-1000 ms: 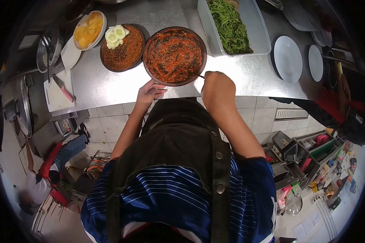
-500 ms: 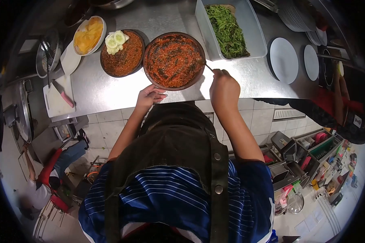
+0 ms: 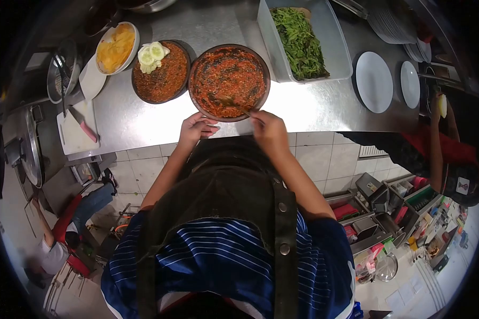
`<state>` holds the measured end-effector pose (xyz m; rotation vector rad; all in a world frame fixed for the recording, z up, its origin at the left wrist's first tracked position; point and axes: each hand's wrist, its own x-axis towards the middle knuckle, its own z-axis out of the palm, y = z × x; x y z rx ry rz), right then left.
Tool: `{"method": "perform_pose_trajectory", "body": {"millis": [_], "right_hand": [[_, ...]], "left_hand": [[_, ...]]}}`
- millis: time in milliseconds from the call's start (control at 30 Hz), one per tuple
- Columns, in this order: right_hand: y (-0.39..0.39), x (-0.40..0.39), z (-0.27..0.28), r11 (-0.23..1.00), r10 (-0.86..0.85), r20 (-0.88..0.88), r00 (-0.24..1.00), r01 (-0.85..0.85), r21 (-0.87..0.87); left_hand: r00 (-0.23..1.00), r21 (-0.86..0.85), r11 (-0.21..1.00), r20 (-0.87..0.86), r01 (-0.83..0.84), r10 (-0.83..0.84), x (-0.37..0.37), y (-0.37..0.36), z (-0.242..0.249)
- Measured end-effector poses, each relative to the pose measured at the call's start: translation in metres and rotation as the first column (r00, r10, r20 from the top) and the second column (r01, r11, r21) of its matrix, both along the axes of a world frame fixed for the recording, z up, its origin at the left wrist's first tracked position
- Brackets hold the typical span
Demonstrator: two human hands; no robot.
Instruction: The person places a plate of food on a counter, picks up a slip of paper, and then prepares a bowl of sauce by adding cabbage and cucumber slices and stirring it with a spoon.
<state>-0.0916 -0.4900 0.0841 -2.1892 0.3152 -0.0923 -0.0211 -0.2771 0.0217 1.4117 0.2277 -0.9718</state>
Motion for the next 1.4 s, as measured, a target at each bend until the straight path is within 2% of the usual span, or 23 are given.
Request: {"method": "perform_pose_trajectory", "body": {"millis": [100,133,200,233,300,367,433,500,567,667,767,833,900,933,967,1033,1067,1133,1167,1233,1300,1367,1400], "right_hand": [[0.011,0.036,-0.015,0.975,-0.017,0.016,1.0,0.02,-0.223],[0.006,0.042,-0.016,0.976,-0.014,0.018,1.0,0.018,-0.219],[-0.007,0.049,-0.014,0.937,-0.152,0.212,0.965,0.209,-0.279],[-0.015,0.042,-0.008,0.919,-0.174,0.173,0.97,0.223,-0.324],[-0.019,0.018,0.007,0.946,-0.206,-0.058,0.977,0.183,-0.269],[-0.011,0.001,0.008,0.987,-0.158,-0.258,0.953,0.164,0.001],[-0.002,0.008,0.006,0.994,-0.075,-0.139,0.987,0.085,0.069],[0.003,0.025,0.004,0.99,-0.018,0.143,0.99,0.037,-0.133],[-0.001,0.024,0.003,0.994,-0.011,0.161,0.987,0.027,-0.103],[-0.016,0.002,-0.018,0.904,0.114,0.298,0.948,0.025,-0.426],[-0.026,-0.017,-0.037,0.87,0.132,0.181,0.975,-0.027,-0.492],[-0.023,-0.022,-0.032,0.888,0.153,0.271,0.95,-0.012,-0.46],[-0.022,-0.017,-0.032,0.939,0.043,0.135,0.99,0.006,-0.344],[-0.018,-0.009,-0.023,0.956,0.003,0.213,0.977,0.06,-0.287],[-0.014,-0.001,-0.011,0.978,-0.063,0.17,0.983,0.095,-0.188],[0.002,0.039,0.028,0.991,-0.028,0.33,0.944,0.069,-0.115],[0.008,0.064,0.052,0.994,-0.025,0.233,0.972,0.05,-0.102],[0.036,0.156,0.099,0.962,0.173,0.487,0.856,-0.041,-0.27],[0.051,0.191,0.11,0.928,0.237,0.482,0.844,-0.051,-0.369],[0.074,0.261,0.114,0.814,0.368,0.442,0.818,-0.055,-0.578],[0.105,0.317,0.125,0.654,0.304,0.015,0.953,-0.197,-0.73],[0.125,0.374,0.107,0.657,0.247,-0.074,0.966,-0.223,-0.72],[0.129,0.406,0.075,0.715,0.194,0.03,0.981,-0.121,-0.688]], "left_hand": [[1.0,-0.036,0.999,-0.006,-0.024,0.024,-0.002,0.0,-0.002],[1.0,-0.032,0.999,-0.004,-0.027,0.027,-0.002,0.0,-0.001],[1.0,0.005,1.0,0.004,-0.008,0.008,0.001,0.0,0.003],[1.0,0.008,1.0,0.008,-0.009,0.009,0.002,-0.001,0.005],[1.0,0.051,0.998,-0.018,-0.024,0.025,0.001,-0.004,0.008],[1.0,0.028,0.999,-0.011,-0.028,0.029,0.0,-0.002,0.001],[1.0,0.001,1.0,0.007,-0.029,0.029,-0.002,-0.002,-0.001],[0.999,0.009,0.999,-0.017,-0.041,0.041,0.0,-0.001,0.0],[0.999,0.021,0.999,-0.014,-0.045,0.046,0.001,-0.001,0.002],[0.999,0.028,0.999,-0.03,-0.031,0.032,0.003,-0.002,0.006],[0.999,0.017,1.0,-0.04,-0.025,0.026,0.003,-0.004,0.004],[0.999,0.013,0.999,-0.037,-0.036,0.037,-0.003,0.002,0.001],[0.997,-0.019,0.996,0.01,-0.082,0.083,-0.004,-0.001,0.0],[0.996,-0.023,0.996,-0.002,-0.086,0.086,-0.002,-0.002,0.002],[0.998,-0.018,0.998,-0.025,-0.059,0.058,0.0,-0.002,0.004],[0.998,-0.095,0.993,-0.011,-0.066,0.066,-0.003,0.002,-0.006],[0.999,-0.11,0.993,0.027,-0.038,0.041,-0.004,0.004,-0.01],[1.0,-0.141,0.99,0.019,-0.021,0.024,-0.004,0.005,-0.014],[0.999,-0.17,0.984,-0.012,-0.047,0.046,-0.004,0.004,-0.011],[0.998,-0.247,0.968,-0.03,-0.052,0.046,-0.006,0.003,-0.026],[0.999,-0.196,0.981,0.036,-0.011,0.019,-0.005,0.003,-0.015],[0.998,-0.207,0.978,0.063,0.034,-0.021,-0.006,0.005,-0.022],[0.996,-0.231,0.972,0.088,0.046,-0.027,-0.006,0.008,-0.021]]}}
